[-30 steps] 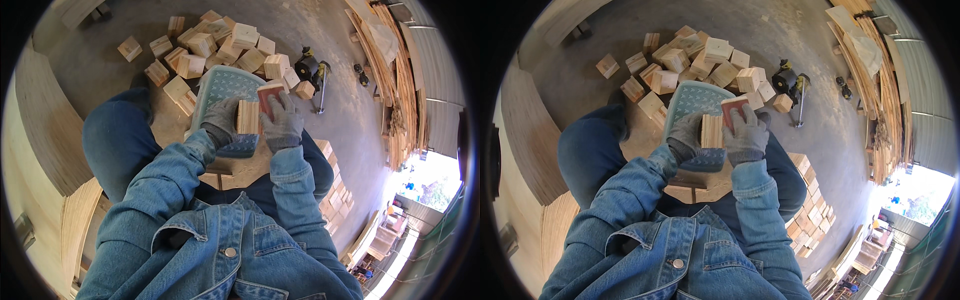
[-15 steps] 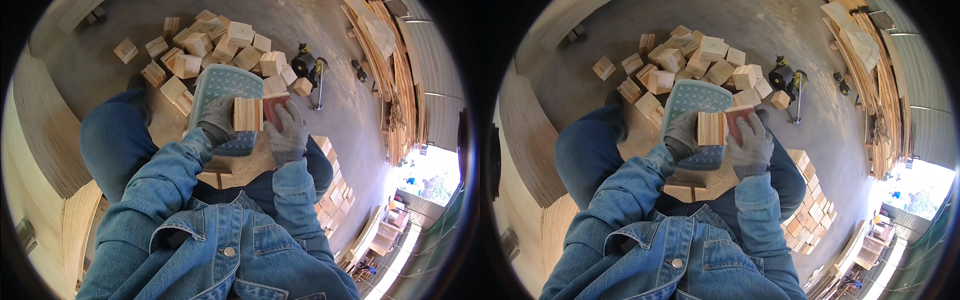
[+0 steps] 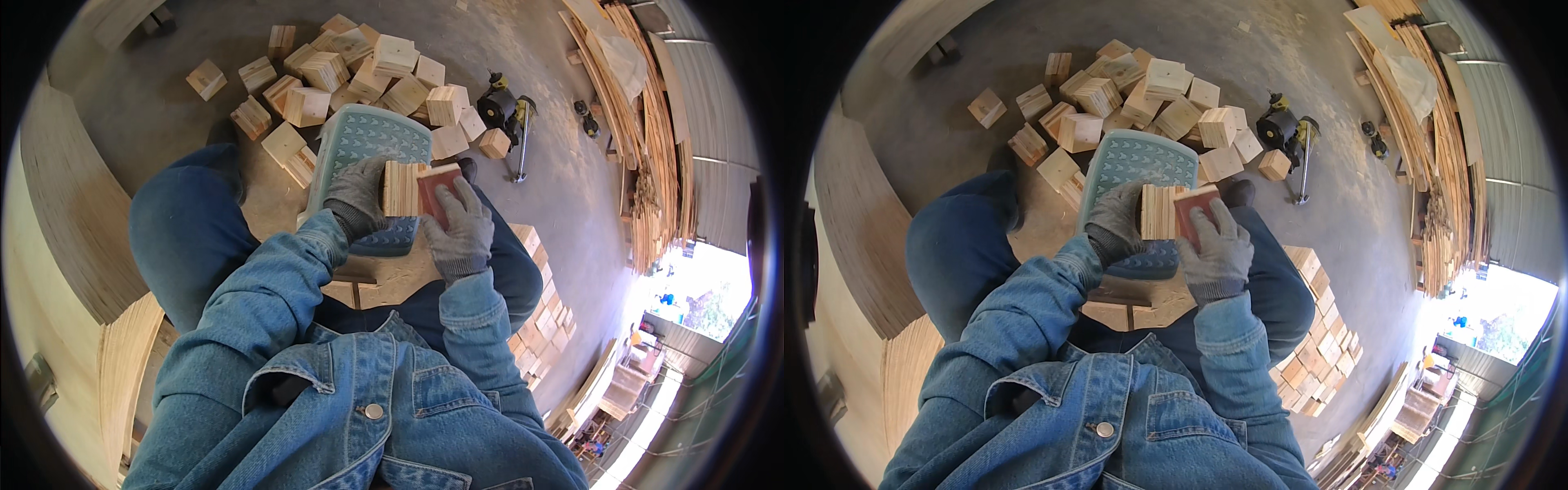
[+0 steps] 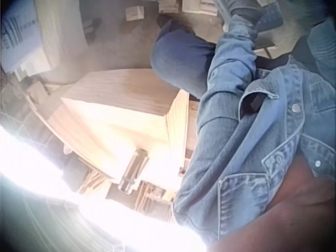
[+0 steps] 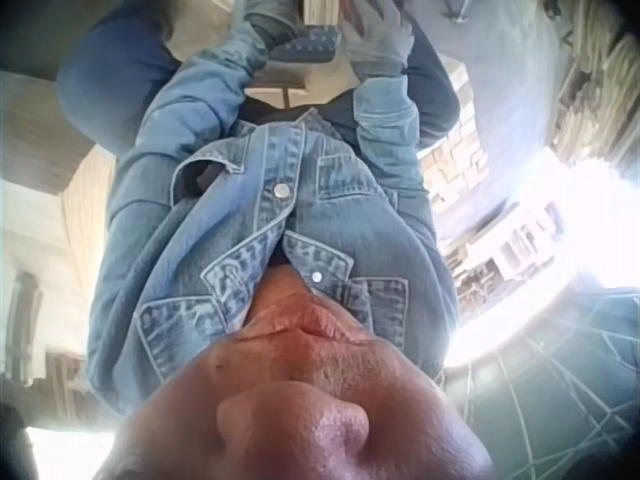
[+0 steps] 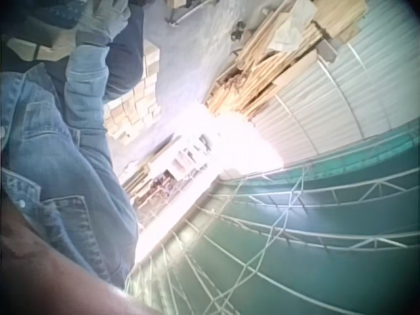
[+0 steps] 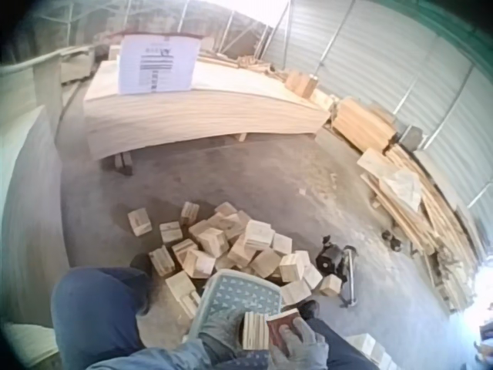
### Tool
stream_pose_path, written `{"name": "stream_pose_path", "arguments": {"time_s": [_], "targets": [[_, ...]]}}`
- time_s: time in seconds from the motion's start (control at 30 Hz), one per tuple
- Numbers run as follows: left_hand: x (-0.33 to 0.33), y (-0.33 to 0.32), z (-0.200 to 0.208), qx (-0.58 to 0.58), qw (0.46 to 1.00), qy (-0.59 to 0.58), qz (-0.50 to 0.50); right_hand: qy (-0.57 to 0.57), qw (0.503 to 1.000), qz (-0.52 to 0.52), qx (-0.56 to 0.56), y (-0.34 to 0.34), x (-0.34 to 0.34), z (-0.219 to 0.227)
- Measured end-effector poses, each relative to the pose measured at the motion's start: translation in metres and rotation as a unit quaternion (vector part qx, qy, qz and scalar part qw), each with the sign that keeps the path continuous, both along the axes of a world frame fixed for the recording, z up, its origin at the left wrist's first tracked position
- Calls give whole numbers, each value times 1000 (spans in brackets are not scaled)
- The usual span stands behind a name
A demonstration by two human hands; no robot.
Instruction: The person sits on the floor and sands small wooden blocks using a sanding block. They hold each block in one hand and rub the sanding block over the surfaces, then place the finished pieces into a nearby pile.
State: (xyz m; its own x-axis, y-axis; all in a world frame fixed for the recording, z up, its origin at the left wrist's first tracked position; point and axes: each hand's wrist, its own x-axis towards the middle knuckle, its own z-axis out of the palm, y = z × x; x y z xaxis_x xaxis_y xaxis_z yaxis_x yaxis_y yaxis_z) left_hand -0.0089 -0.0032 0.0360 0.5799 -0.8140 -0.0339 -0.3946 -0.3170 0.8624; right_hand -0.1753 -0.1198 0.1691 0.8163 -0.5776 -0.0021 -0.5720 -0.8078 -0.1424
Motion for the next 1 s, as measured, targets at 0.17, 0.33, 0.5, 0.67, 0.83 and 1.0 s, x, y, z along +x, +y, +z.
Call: {"name": "stream_pose_path", "arguments": {"time_s": [0.17, 0.33, 0.5, 0.67, 0.83, 1.0], "targets": [[-1, -1, 20, -2, 1000, -9, -3, -53, 993, -98, 32, 5, -35, -9], [0, 0, 13, -24, 1000, -11, 7, -89, 995, -15, 38, 20, -25, -6], [-4, -5, -2, -43, 997, -62, 15, -63, 998, 3, 18, 10, -16, -14], [-1, -7, -14, -49, 999, -14, 5, -49, 997, -49, -25, -23, 28, -6], [0, -5, -27, -2, 1000, -5, 6, -149, 988, -27, 5, -34, 32, -13], [-4, -3, 10, -4, 1000, -20, -1, -56, 998, -12, 9, -6, 11, -23]]}}
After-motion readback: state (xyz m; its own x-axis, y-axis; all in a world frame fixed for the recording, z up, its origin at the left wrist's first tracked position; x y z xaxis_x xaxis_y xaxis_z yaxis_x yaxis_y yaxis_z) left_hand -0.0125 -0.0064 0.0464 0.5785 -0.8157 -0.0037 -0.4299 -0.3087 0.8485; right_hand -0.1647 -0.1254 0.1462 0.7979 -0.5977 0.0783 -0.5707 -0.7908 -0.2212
